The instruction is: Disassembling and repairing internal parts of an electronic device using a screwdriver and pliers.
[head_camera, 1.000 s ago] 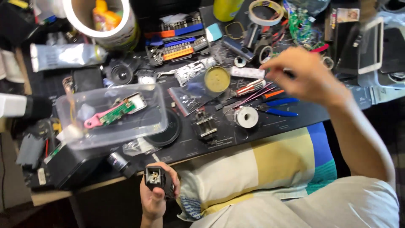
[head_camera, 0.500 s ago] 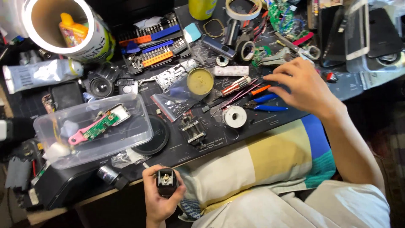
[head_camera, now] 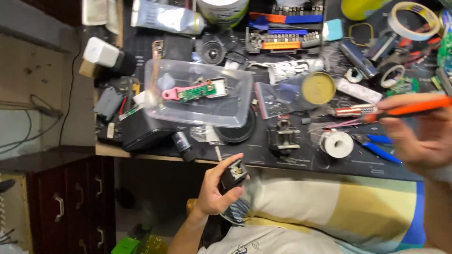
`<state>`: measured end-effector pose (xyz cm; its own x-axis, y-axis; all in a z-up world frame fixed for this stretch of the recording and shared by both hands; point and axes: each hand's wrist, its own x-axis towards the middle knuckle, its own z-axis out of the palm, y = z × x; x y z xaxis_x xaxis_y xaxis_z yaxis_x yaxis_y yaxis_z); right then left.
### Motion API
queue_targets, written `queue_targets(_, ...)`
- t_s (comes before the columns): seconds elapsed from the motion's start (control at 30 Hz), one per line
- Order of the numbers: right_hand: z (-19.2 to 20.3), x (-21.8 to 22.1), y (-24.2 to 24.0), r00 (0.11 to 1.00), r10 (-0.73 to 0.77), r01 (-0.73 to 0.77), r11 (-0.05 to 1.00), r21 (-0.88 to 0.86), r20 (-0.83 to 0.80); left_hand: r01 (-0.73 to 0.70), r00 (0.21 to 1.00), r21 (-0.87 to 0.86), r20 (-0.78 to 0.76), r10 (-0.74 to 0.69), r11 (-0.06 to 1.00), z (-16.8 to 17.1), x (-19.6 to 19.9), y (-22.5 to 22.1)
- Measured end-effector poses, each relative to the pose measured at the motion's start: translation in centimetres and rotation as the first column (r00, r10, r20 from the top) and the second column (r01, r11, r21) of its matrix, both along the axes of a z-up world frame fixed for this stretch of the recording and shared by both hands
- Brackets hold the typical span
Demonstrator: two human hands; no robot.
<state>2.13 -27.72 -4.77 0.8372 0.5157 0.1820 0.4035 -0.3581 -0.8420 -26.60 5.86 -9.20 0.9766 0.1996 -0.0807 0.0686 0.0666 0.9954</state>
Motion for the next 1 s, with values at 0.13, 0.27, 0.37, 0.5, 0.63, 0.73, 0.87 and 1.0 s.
queue_targets(0.13,5.4,-0.6,12.5,0.934,0.347,-0.357,0.918,0.175,0.083,0.006,1.000,-0.059,0.011,-0.005,0.998,-0.5,-0.6,0.4)
queue_targets(0.27,4.2,0.3,20.1,0.763,0.596,-0.624,0.780,0.047,0.249,-0.004,1.000,0.063,0.010,0.003,0.998,-0.9,-1.2,1.0)
queue_targets(0.37,2.1,0.3,23.0,0.708,0.621,-0.609,0.778,-0.153,0.336,-0.022,0.999,0.143,-0.027,0.026,0.989,-1.7,-2.1,1.5)
queue_targets(0.5,0.0,0.4,23.6,0.622,0.640,-0.597,0.761,-0.255,0.452,-0.077,0.997,0.137,0.022,0.075,0.988,-1.0,-1.9,2.9)
queue_targets(0.63,-0.5,0.2,24.1,0.621,0.626,-0.581,0.771,-0.260,0.471,-0.053,0.999,0.095,0.014,0.052,0.994,-1.1,-1.8,3.5)
queue_targets(0.73,-0.7,0.1,24.7,0.570,0.621,-0.589,0.766,-0.260,0.538,-0.041,0.999,0.057,0.035,0.039,0.998,-0.9,-1.7,3.6)
queue_targets(0.87,-0.2,0.1,24.4,0.584,0.621,-0.624,0.755,-0.201,0.522,-0.121,0.991,-0.140,0.036,0.127,0.983,-1.2,-1.6,3.2)
queue_targets(1.0,1.4,-0.1,22.7,0.718,0.576,-0.602,0.796,-0.067,0.390,-0.233,0.960,-0.188,0.109,0.256,0.954,0.3,-0.8,3.5)
